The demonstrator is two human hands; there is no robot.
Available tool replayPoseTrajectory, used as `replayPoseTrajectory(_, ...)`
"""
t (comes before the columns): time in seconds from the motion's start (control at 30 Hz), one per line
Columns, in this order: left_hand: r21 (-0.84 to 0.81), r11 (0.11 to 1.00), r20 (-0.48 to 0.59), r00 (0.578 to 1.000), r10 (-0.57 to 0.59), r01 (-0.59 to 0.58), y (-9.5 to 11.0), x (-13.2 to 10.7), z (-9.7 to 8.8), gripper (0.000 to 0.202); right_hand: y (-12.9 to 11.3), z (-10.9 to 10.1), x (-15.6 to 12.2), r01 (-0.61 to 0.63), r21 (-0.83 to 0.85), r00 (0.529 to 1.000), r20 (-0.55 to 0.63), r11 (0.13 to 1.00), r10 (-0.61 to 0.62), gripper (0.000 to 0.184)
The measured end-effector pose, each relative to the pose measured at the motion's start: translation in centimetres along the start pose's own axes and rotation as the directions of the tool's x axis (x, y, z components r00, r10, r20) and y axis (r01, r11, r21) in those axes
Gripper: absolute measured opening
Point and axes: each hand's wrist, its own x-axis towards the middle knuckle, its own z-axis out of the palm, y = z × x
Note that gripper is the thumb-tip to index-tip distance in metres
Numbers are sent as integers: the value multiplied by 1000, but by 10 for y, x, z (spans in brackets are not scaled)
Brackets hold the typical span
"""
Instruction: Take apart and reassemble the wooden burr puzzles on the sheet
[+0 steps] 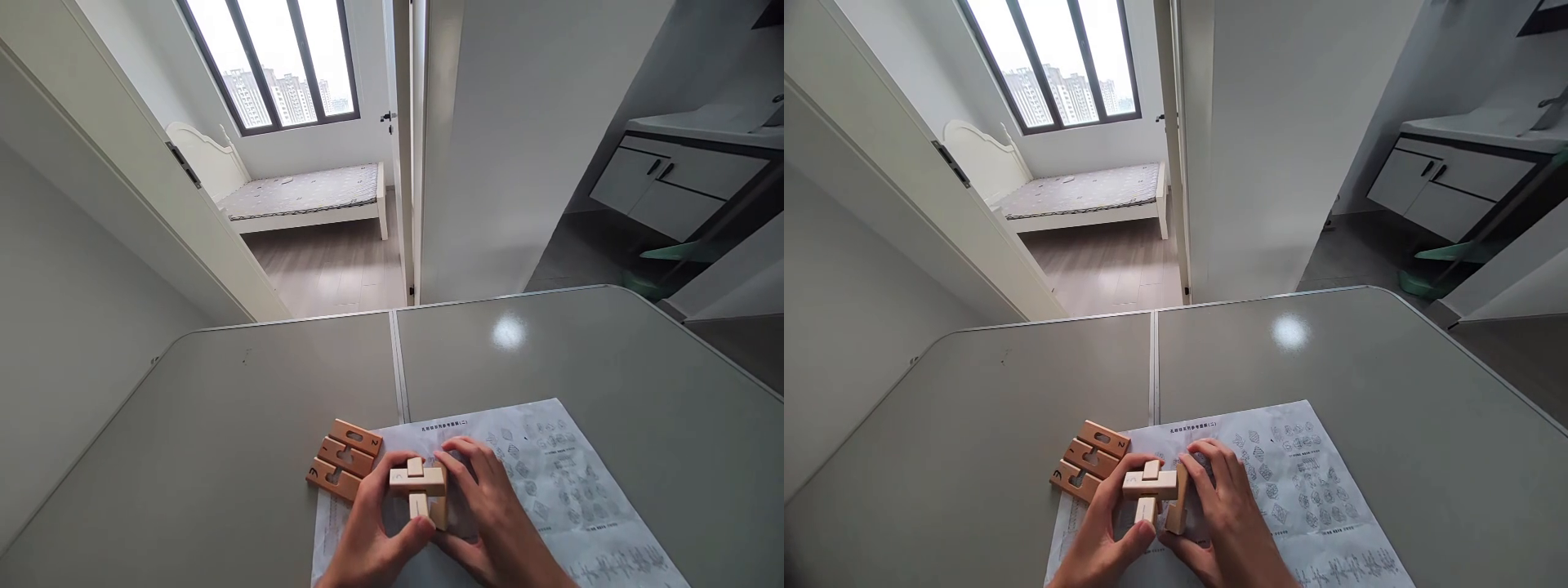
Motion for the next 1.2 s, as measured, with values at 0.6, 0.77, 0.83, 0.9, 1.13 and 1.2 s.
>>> replayPoseTrajectory(0.6,61,995,68,995,71,-75,10,2,4,58,-8,-14,8,65,308,996,-72,949,-44,11)
replayPoseTrajectory(0.77,104,992,82,995,64,-72,10,1,2,61,-10,-16,10,61,336,997,-55,940,-45,14)
replayPoseTrajectory(0.83,121,990,81,995,61,-71,10,0,2,62,-9,-17,9,60,345,998,-38,937,-49,16)
replayPoseTrajectory(0.9,140,987,80,995,62,-73,10,0,2,62,-9,-18,8,49,355,999,-3,934,-51,16)
replayPoseTrajectory(1.13,155,984,90,993,78,-91,6,-1,6,66,-6,-8,0,36,357,999,-7,934,-36,23)
replayPoseTrajectory(1.2,153,985,111,992,62,-79,5,-2,6,69,-6,-5,-2,18,358,1000,-18,933,-12,27)
